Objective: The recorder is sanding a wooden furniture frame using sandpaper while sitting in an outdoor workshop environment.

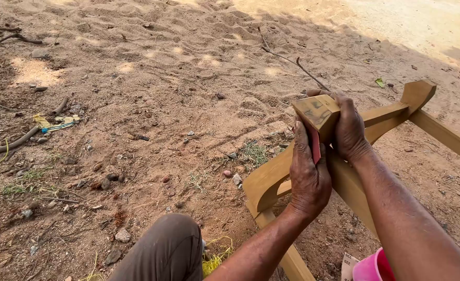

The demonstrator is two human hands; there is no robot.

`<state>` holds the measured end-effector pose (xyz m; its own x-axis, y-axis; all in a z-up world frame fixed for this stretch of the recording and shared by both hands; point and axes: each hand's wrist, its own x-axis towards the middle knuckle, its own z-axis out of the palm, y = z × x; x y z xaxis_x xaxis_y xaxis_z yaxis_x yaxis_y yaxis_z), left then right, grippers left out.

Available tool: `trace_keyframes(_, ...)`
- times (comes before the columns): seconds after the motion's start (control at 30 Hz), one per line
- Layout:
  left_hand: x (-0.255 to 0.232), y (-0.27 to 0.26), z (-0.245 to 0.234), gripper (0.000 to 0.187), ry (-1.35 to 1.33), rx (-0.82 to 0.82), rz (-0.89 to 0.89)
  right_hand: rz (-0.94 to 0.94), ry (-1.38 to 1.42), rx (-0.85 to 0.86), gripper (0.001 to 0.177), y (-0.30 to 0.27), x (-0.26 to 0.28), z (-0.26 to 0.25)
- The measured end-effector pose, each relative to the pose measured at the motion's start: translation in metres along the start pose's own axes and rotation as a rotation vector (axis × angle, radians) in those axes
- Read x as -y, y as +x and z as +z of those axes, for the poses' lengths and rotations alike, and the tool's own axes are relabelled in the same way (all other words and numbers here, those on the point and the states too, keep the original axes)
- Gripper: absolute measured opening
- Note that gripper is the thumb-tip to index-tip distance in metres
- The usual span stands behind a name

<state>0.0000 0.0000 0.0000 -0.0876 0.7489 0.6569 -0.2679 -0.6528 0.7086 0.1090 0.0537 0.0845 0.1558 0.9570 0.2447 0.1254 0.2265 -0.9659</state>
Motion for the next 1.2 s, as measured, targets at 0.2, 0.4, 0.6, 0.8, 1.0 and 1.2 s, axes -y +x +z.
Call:
trace_keyframes(0.2, -0.006, 0.020, 0.004, 0.063, 0.093, -0.041, 0.054, 0.023, 0.023, 0.011, 0.063, 0.000, 0.005, -0.001)
trace_keyframes(0.4, -0.027, -0.005, 0.003, 0.062, 0.075, 0.039, 0.009, 0.015, -0.116, 0.006, 0.067, 0.002, 0.006, -0.001)
trace_keyframes(0.6, -0.015, 0.020, 0.006, 0.058, 0.101, 0.019, -0.160, 0.020, -0.018, 0.044, 0.065, -0.004, 0.010, 0.002)
trace_keyframes(0.8, -0.034, -0.012, 0.004, 0.066, 0.107, 0.192, -0.011, 0.000, -0.069, 0.021, 0.069, 0.003, -0.001, -0.005)
trace_keyframes(1.0, -0.034, 0.032, -0.001, 0.068, -0.183, 0.128, -0.585, 0.008, 0.042, 0.033, 0.066, 0.007, 0.004, -0.002)
trace_keyframes(1.2, -0.023, -0.008, 0.003, 0.065, 0.114, 0.143, 0.022, 0.021, 0.003, 0.042, 0.067, 0.003, 0.002, 0.000)
